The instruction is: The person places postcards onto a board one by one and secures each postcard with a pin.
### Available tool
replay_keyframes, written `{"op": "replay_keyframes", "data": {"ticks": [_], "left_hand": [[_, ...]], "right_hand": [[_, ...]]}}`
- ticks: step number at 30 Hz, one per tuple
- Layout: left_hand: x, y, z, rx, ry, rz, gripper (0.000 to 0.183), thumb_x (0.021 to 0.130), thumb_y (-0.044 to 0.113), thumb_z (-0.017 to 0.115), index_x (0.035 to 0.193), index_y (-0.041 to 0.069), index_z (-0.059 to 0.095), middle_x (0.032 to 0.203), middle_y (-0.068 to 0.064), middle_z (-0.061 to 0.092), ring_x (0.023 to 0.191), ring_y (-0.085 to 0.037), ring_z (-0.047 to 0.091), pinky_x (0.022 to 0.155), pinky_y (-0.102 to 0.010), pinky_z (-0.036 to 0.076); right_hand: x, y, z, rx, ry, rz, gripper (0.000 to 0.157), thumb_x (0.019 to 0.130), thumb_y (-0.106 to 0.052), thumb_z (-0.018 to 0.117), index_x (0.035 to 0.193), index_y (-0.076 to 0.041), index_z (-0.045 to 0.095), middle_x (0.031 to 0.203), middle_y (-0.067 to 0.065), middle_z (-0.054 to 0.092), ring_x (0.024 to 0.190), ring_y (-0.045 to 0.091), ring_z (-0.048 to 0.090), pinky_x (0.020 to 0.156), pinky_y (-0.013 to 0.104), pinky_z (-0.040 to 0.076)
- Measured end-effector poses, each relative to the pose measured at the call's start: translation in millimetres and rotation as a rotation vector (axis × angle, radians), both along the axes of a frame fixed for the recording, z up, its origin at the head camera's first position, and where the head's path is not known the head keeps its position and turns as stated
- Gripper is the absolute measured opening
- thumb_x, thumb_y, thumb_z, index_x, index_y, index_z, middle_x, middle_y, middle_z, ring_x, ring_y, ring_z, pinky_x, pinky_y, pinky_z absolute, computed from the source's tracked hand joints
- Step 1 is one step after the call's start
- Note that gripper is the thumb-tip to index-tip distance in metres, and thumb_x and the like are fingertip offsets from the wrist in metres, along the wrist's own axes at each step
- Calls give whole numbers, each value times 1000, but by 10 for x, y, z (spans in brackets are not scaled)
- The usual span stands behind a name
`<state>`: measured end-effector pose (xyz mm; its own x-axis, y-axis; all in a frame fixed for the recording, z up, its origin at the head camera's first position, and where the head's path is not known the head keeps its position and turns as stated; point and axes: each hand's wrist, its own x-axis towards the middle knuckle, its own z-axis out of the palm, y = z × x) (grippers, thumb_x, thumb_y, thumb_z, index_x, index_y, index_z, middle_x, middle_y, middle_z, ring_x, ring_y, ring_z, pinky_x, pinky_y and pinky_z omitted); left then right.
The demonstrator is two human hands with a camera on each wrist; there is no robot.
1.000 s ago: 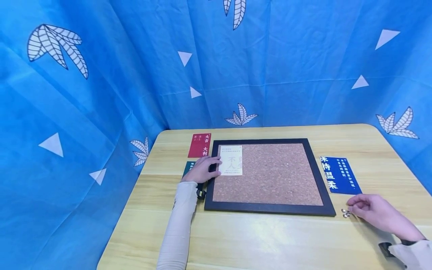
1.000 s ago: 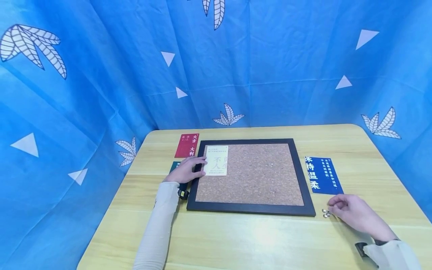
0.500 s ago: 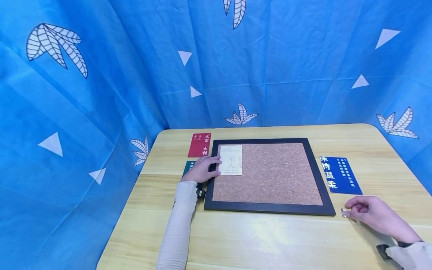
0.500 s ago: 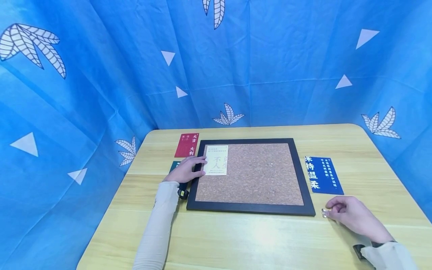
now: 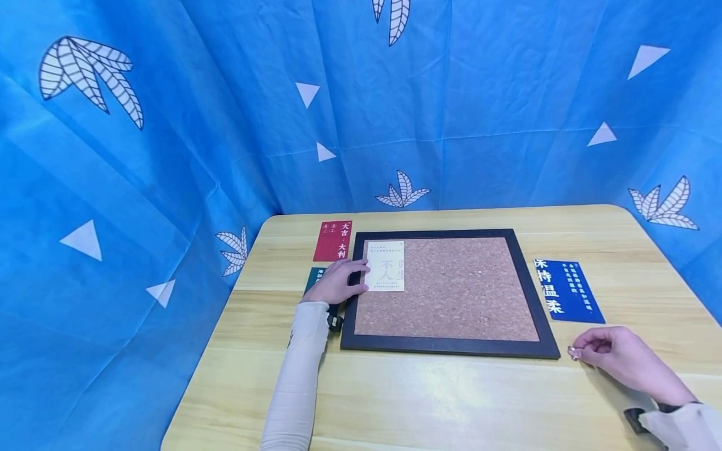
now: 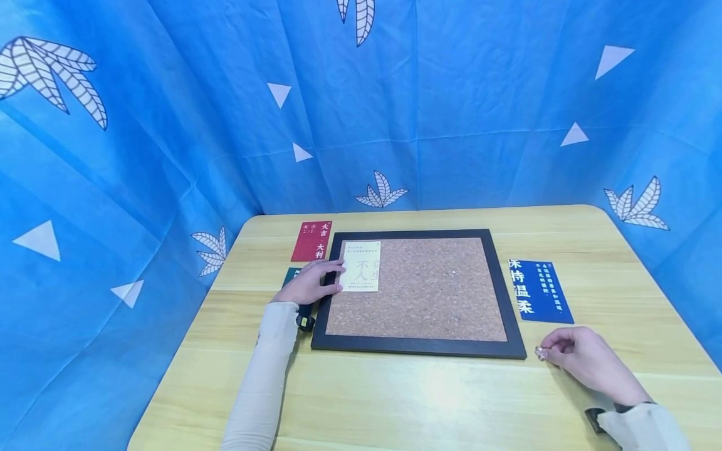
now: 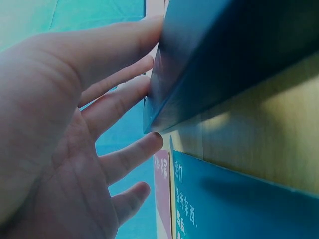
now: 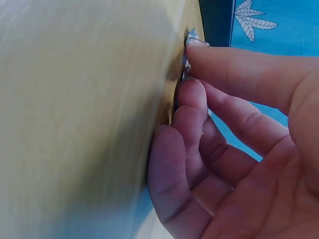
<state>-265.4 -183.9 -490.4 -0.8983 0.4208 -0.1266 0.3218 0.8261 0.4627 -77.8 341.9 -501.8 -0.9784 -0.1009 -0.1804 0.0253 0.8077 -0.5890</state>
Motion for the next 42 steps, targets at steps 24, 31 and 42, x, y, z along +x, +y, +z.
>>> {"op": "replay_keyframes", "data": {"ticks": [24,31,42], "left_hand": [[10,-1,6,-5,-2,-8,53,95,34,76,144,21,62,163,1,47,153,-27,40,127,-54,28],[10,3,7,-4,1,-14,52,95,33,76,144,21,62,163,1,47,153,-27,40,127,-54,27],[3,9,14,-9,-12,0,52,95,33,76,144,22,62,163,2,46,153,-25,40,127,-53,29]], "right_hand": [[-25,18,4,93,-40,-48,11,95,-17,73,92,-6,74,80,-2,68,69,7,49,62,22,39],[-22,24,6,90,-35,-53,12,97,-18,72,91,-7,74,81,-2,68,70,6,49,63,22,38],[11,60,44,-38,-39,-170,20,101,-18,67,98,2,70,81,1,74,64,3,56,55,23,45]]}}
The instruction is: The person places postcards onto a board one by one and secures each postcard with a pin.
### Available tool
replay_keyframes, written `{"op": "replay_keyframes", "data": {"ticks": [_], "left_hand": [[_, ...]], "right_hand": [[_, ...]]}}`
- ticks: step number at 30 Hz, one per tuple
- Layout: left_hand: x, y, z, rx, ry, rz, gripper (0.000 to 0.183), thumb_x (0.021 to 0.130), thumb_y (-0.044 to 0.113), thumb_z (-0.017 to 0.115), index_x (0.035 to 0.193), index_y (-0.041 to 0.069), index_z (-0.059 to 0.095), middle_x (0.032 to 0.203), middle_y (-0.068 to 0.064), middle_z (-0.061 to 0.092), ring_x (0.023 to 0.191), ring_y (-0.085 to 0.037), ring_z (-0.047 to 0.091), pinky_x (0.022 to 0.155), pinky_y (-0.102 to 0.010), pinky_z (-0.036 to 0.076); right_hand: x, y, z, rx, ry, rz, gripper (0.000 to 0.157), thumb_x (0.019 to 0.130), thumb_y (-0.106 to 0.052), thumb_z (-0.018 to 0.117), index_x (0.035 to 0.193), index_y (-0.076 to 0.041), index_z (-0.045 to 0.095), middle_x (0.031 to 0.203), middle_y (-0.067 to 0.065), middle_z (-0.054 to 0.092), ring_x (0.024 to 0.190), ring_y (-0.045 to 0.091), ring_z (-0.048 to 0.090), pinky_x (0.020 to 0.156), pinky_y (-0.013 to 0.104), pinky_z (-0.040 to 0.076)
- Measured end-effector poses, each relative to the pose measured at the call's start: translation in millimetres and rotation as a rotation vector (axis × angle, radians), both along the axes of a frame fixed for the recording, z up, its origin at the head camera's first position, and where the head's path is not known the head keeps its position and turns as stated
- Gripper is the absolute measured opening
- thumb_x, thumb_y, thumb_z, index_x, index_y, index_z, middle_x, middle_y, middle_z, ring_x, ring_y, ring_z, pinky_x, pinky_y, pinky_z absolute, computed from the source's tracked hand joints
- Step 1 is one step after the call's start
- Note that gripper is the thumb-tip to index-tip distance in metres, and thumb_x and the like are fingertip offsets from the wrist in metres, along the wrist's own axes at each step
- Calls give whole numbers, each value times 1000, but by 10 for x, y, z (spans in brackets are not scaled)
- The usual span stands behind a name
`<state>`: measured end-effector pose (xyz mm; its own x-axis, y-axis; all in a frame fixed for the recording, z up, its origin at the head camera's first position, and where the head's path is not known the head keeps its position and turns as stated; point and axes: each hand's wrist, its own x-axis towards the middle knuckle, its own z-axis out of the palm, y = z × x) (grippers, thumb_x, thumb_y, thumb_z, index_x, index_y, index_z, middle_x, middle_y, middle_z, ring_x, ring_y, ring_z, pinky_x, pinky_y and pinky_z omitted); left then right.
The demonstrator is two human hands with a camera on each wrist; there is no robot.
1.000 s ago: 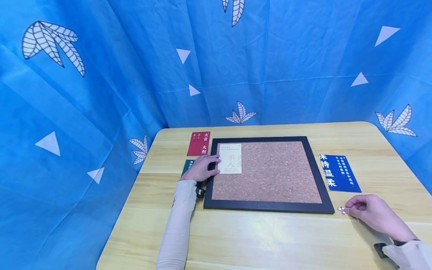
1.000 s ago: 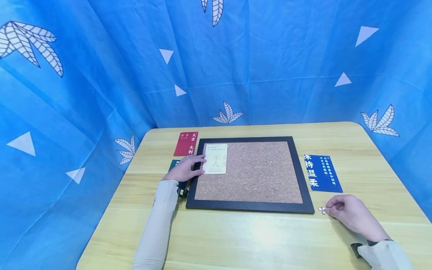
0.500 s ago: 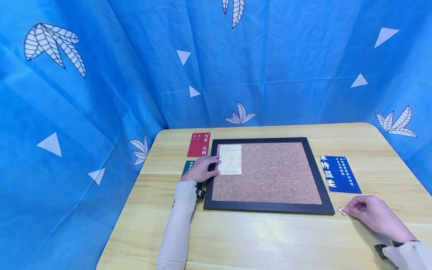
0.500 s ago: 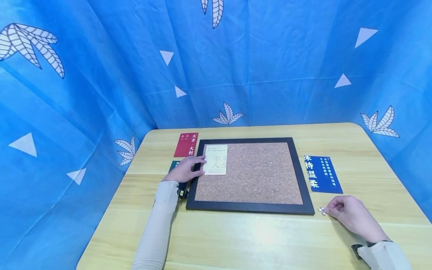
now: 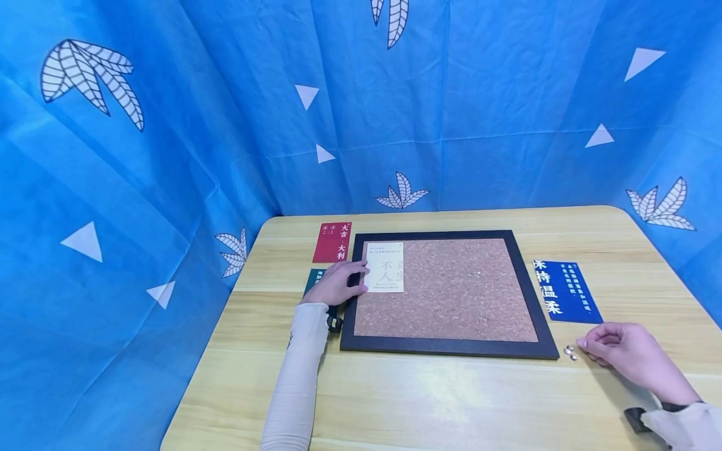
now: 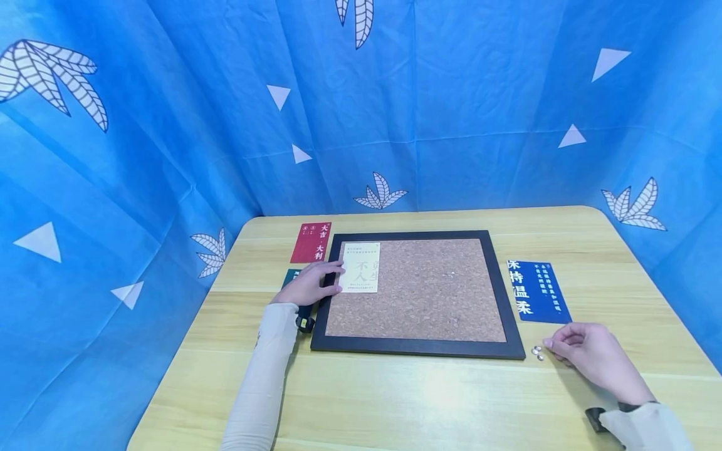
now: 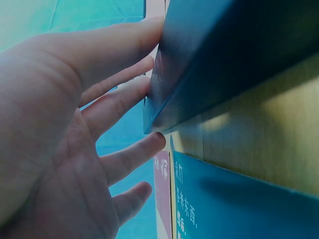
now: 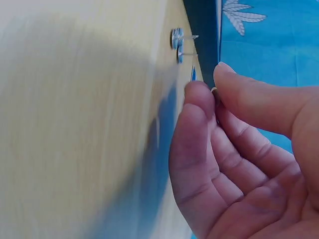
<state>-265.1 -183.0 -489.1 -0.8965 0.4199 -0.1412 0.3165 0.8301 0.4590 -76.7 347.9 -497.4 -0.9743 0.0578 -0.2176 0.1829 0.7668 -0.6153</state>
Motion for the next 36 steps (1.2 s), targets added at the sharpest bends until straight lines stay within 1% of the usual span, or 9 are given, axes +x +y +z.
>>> {"op": "replay_keyframes", "data": {"ticks": [5,9,14,17,21,26,28,32,36], "left_hand": [[0,-2,-8,-7,6,-7,52,95,34,75,144,22,62,163,2,47,152,-25,41,126,-52,30],[4,-3,-1,1,2,-6,53,94,33,76,144,21,62,163,1,47,152,-25,41,125,-52,32],[10,-6,-1,9,-12,0,54,94,33,76,145,22,61,163,2,47,151,-25,42,124,-51,35],[6,-7,-5,11,-12,1,54,94,33,76,145,22,61,163,2,47,151,-25,42,124,-51,36],[-4,-1,-3,13,-9,-3,53,94,33,76,144,22,61,163,2,47,152,-24,42,124,-51,35],[-17,-1,-10,16,-10,-7,53,95,33,76,145,21,61,163,2,47,152,-24,42,124,-51,36],[-17,-4,-11,20,-13,-7,53,95,33,76,145,21,61,163,2,47,152,-24,42,123,-51,36],[-14,-5,-9,24,-18,-7,54,95,33,76,145,21,61,163,2,47,152,-24,42,123,-50,37],[-16,0,-10,22,-19,-6,54,95,33,76,145,21,61,163,2,46,153,-24,41,123,-50,37]], "right_hand": [[11,3,-5,-99,-1,-46,31,100,-25,69,106,5,73,85,-1,76,66,5,60,59,25,50],[2,15,-32,-180,-9,-66,37,101,-28,68,113,7,73,91,-8,78,70,6,66,63,25,55],[-16,31,-89,-410,-31,-57,29,103,-17,64,109,10,72,90,-10,81,78,6,75,70,27,62],[-19,46,-115,-492,-38,-67,20,102,-12,64,105,4,76,89,-9,81,80,6,76,71,27,62],[-16,69,-121,-502,-62,-114,15,101,-14,67,104,-9,81,89,-18,78,80,3,74,71,25,62],[-21,120,-149,-610,-125,-158,20,101,-15,67,98,-28,82,91,-21,78,82,1,73,72,24,62],[-23,146,-158,-659,-142,-166,25,102,-13,66,96,-31,82,92,-20,78,82,2,74,73,23,62],[-23,179,-165,-699,-158,-160,25,102,-10,65,101,-26,83,94,-20,78,84,3,75,75,23,62],[-25,191,-165,-672,-170,-147,19,102,-11,64,111,-13,81,97,-20,78,88,2,76,79,23,62]]}}
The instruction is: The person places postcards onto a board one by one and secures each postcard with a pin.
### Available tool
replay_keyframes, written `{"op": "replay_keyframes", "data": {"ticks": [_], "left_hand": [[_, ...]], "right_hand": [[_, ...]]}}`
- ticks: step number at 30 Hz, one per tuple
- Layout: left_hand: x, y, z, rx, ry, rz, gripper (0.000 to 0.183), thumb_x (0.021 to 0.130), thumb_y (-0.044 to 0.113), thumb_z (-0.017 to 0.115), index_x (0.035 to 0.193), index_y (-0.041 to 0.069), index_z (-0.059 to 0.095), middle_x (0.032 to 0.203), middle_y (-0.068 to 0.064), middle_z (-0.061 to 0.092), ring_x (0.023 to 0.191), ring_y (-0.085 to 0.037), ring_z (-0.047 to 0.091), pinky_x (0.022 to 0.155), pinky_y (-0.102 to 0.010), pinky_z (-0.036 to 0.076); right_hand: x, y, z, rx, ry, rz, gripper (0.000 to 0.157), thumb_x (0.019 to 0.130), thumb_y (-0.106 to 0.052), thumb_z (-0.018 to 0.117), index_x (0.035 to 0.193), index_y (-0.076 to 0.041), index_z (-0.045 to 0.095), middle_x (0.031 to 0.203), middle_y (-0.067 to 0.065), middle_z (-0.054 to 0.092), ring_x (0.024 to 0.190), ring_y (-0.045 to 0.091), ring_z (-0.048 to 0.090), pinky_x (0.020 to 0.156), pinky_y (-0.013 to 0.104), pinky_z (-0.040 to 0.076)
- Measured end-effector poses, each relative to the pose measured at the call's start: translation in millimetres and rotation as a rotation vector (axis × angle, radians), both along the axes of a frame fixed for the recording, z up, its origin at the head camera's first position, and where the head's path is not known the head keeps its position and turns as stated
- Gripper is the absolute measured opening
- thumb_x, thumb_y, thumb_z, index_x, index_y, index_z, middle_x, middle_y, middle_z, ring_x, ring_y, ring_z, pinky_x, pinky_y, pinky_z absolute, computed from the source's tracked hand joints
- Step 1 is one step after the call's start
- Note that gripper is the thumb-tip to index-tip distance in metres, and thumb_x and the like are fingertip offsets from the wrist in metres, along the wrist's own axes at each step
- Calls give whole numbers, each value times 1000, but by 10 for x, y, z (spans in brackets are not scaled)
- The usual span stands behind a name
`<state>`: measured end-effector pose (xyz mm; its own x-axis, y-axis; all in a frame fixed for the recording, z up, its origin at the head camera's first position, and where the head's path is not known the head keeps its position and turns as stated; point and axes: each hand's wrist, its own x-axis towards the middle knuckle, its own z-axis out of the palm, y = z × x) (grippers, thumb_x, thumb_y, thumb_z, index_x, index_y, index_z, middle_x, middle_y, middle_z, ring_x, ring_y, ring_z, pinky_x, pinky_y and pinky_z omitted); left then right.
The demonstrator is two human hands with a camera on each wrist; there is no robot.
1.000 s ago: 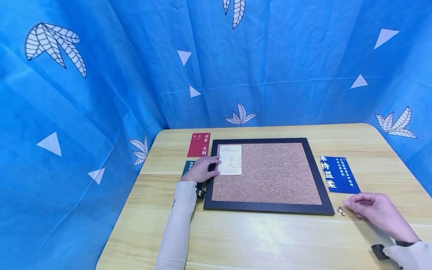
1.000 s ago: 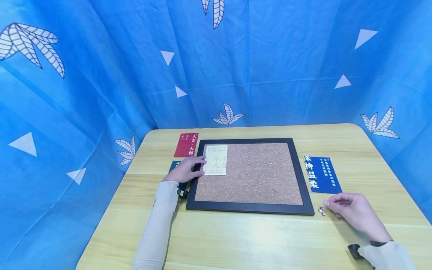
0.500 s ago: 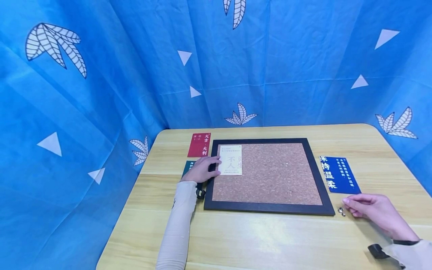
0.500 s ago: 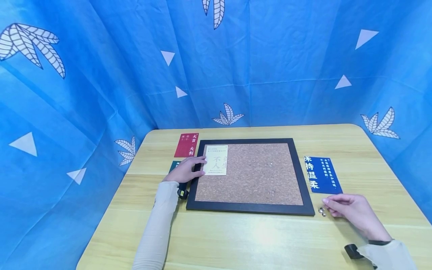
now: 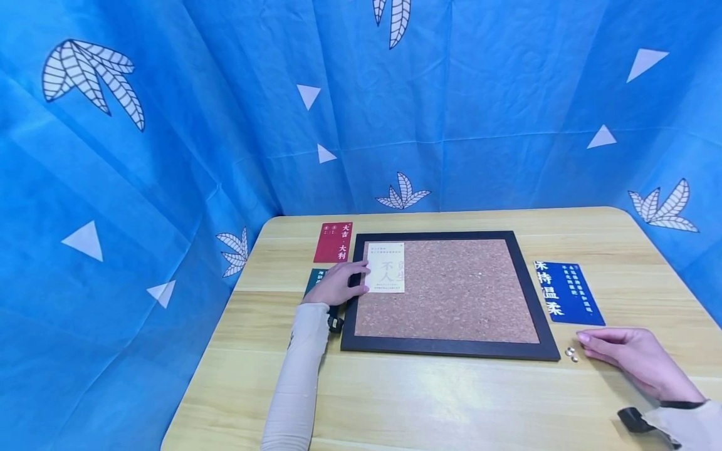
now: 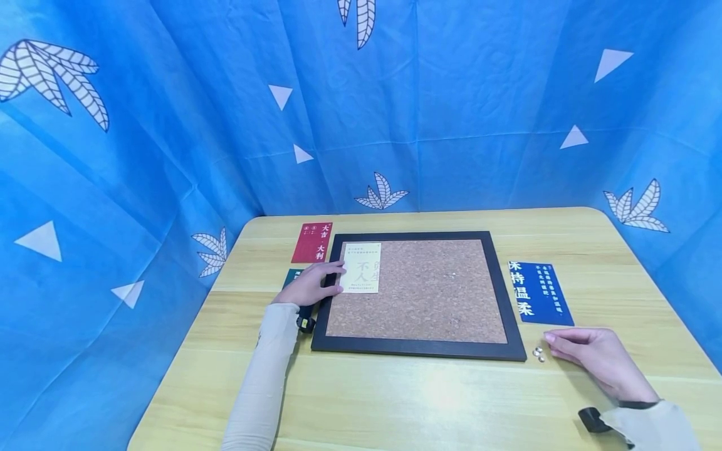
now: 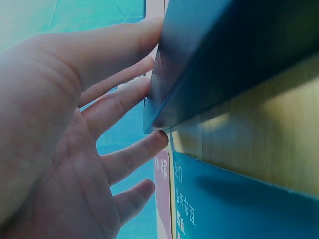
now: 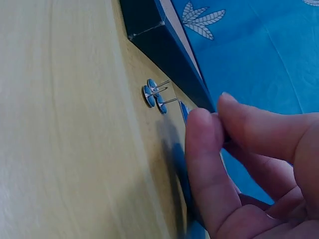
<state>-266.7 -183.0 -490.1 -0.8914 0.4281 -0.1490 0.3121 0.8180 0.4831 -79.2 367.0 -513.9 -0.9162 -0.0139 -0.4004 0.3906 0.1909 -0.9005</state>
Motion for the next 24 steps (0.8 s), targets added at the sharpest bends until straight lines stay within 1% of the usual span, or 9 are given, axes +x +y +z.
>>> {"op": "replay_keyframes", "data": {"ticks": [3,7,9,12,15,17,18,21,24], "left_hand": [[-5,-2,-9,1,-7,2,54,95,33,75,146,22,61,164,3,45,154,-24,40,123,-51,36],[-14,-4,-18,5,-9,4,54,95,34,75,146,21,61,164,3,45,154,-25,39,123,-52,36],[-20,-6,-23,3,-7,3,54,95,34,76,146,21,61,164,3,45,154,-25,39,123,-52,36],[-26,-5,-25,4,-5,-1,55,95,34,76,146,22,60,164,3,45,154,-25,39,123,-51,37],[-29,-5,-25,4,-4,-4,55,95,34,76,146,22,60,164,3,45,154,-25,40,123,-51,37],[-29,-6,-23,2,-4,-3,54,95,34,76,146,22,60,164,3,45,154,-25,40,123,-51,37],[-28,-6,-21,2,-3,-3,54,95,33,76,146,22,61,164,3,45,154,-25,40,123,-51,37],[-25,-7,-18,4,-4,-3,54,95,33,75,146,21,61,164,2,45,154,-25,40,123,-51,37],[-23,-9,-20,5,-8,-3,54,95,32,75,146,21,60,164,2,45,154,-25,39,123,-52,37]], "right_hand": [[-7,10,7,27,-9,32,24,104,-12,61,119,-1,76,100,-22,76,91,-2,74,81,22,61],[-18,15,31,59,-3,86,36,107,-8,53,132,17,59,108,-23,74,96,-6,72,85,22,61],[-20,11,48,81,4,103,39,108,-7,51,135,21,53,110,-21,73,97,-8,70,85,22,61],[-18,0,81,66,18,86,35,106,-7,54,133,15,60,109,-20,75,96,-6,72,84,22,61],[-23,-16,112,-29,36,48,24,103,-3,59,122,-1,74,104,-18,78,94,-1,75,82,22,61],[-36,-30,139,-97,42,22,24,102,-1,61,114,-10,79,102,-15,79,94,3,76,81,23,61],[-44,-39,152,-100,46,22,25,102,-2,61,111,-14,80,101,-14,80,93,3,76,81,23,61],[-81,-80,205,-22,71,31,20,103,-8,63,113,-11,80,100,-16,79,92,3,76,80,23,61],[-123,-127,266,132,109,66,24,103,-14,64,120,-1,75,100,-18,79,91,-2,74,78,22,61]]}}
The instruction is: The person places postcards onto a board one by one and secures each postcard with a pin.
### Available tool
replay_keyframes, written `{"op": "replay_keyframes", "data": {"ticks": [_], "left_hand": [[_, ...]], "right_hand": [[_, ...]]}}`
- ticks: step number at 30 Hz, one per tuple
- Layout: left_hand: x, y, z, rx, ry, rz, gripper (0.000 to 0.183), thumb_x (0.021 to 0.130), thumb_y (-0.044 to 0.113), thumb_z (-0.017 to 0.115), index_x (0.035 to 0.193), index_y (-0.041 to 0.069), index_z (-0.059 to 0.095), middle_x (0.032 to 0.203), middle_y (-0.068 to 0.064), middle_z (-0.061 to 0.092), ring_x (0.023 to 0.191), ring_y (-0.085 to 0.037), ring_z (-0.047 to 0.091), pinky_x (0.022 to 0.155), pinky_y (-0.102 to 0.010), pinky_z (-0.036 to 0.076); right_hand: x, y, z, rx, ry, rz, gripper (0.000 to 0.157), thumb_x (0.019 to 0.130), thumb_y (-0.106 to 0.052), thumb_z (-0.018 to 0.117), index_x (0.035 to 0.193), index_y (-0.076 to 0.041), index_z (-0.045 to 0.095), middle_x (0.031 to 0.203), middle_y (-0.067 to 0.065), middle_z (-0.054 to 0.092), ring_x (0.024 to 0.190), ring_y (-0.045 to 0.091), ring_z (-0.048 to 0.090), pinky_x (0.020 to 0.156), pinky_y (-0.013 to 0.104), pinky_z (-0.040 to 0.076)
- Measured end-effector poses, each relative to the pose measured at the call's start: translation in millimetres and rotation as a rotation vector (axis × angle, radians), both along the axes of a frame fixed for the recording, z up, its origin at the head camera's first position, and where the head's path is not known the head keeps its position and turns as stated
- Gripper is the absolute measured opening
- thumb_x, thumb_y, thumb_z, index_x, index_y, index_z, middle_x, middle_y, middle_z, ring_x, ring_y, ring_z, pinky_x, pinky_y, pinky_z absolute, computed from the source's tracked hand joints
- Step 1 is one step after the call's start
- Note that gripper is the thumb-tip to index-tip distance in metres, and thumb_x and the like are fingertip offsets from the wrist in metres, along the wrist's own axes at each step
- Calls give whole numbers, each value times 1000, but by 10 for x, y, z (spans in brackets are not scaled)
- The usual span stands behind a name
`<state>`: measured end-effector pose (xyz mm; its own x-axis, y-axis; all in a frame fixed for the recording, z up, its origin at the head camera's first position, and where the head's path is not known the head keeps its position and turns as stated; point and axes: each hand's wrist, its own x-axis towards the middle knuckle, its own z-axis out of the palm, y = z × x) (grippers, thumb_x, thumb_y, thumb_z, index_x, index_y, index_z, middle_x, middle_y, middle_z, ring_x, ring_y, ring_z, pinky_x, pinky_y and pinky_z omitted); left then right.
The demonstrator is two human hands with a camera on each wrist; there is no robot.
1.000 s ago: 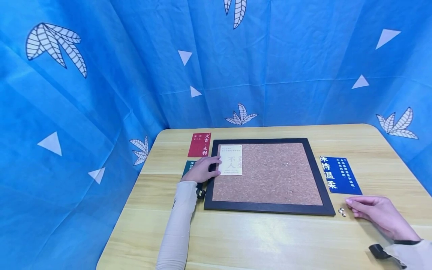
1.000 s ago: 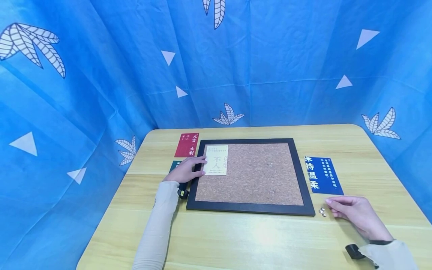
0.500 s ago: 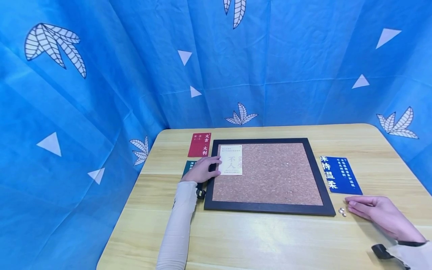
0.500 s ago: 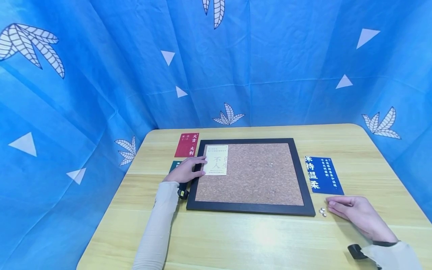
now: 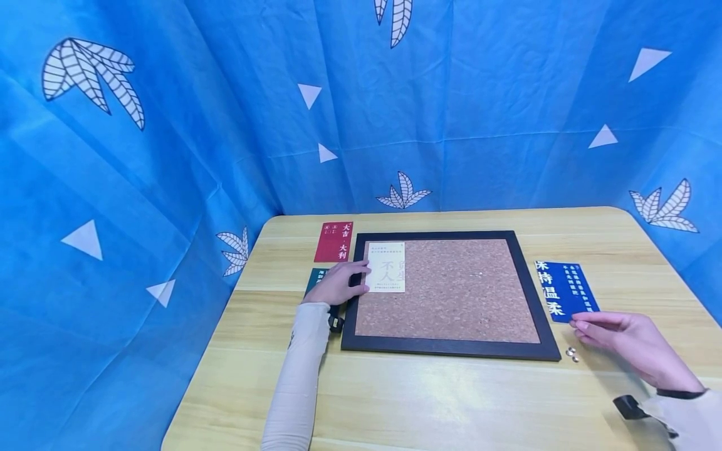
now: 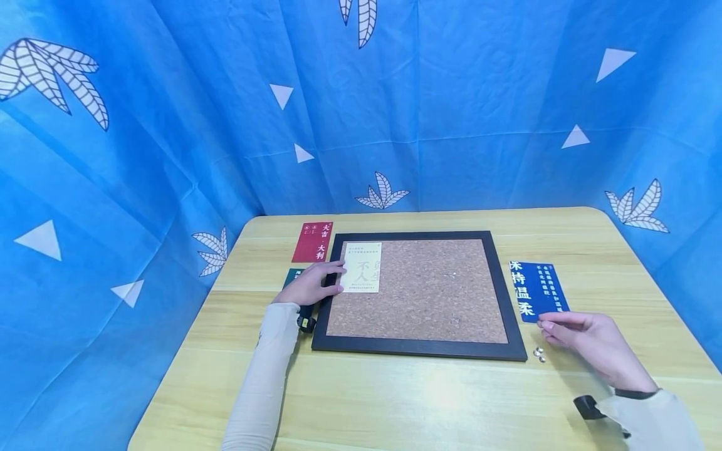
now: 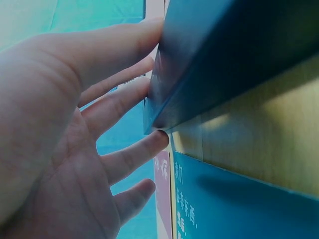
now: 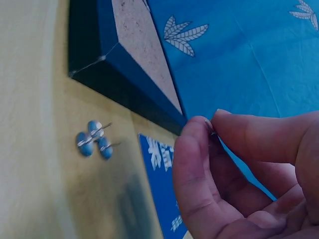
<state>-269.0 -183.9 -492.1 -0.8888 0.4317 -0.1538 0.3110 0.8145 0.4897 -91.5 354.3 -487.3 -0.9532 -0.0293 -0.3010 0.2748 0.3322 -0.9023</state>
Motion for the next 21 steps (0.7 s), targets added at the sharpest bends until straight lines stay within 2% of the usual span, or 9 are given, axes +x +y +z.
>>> {"op": "replay_keyframes", "data": {"ticks": [2,6,12,16,21], "left_hand": [[-3,0,-3,0,-3,0,54,95,33,75,146,21,60,164,2,45,154,-25,39,123,-52,37],[-11,4,-8,-1,-9,1,55,95,34,76,146,21,60,164,2,45,154,-26,39,123,-52,37],[-23,9,-8,-5,-9,-2,55,95,35,75,146,22,60,164,2,45,154,-25,39,123,-52,37],[-23,2,-1,-6,-6,-5,55,95,34,76,146,22,60,164,2,45,154,-26,39,123,-52,37],[-24,-2,-4,-10,-3,-3,55,95,33,76,146,22,60,164,2,45,154,-25,39,123,-52,37]], "right_hand": [[-30,-31,37,82,11,8,32,102,-19,66,124,4,72,101,-17,79,91,-7,72,78,20,61],[-79,-75,100,201,17,29,42,102,-31,67,127,2,71,103,-16,80,93,-19,62,76,12,56],[-145,-123,172,196,42,33,41,101,-30,69,126,2,72,102,-15,80,94,-19,61,77,11,55],[-192,-164,219,239,59,54,44,100,-35,70,126,0,72,103,-18,79,95,-20,58,77,9,51],[-255,-227,287,257,106,81,46,99,-35,70,127,2,71,105,-14,80,98,-20,56,79,7,48]]}}
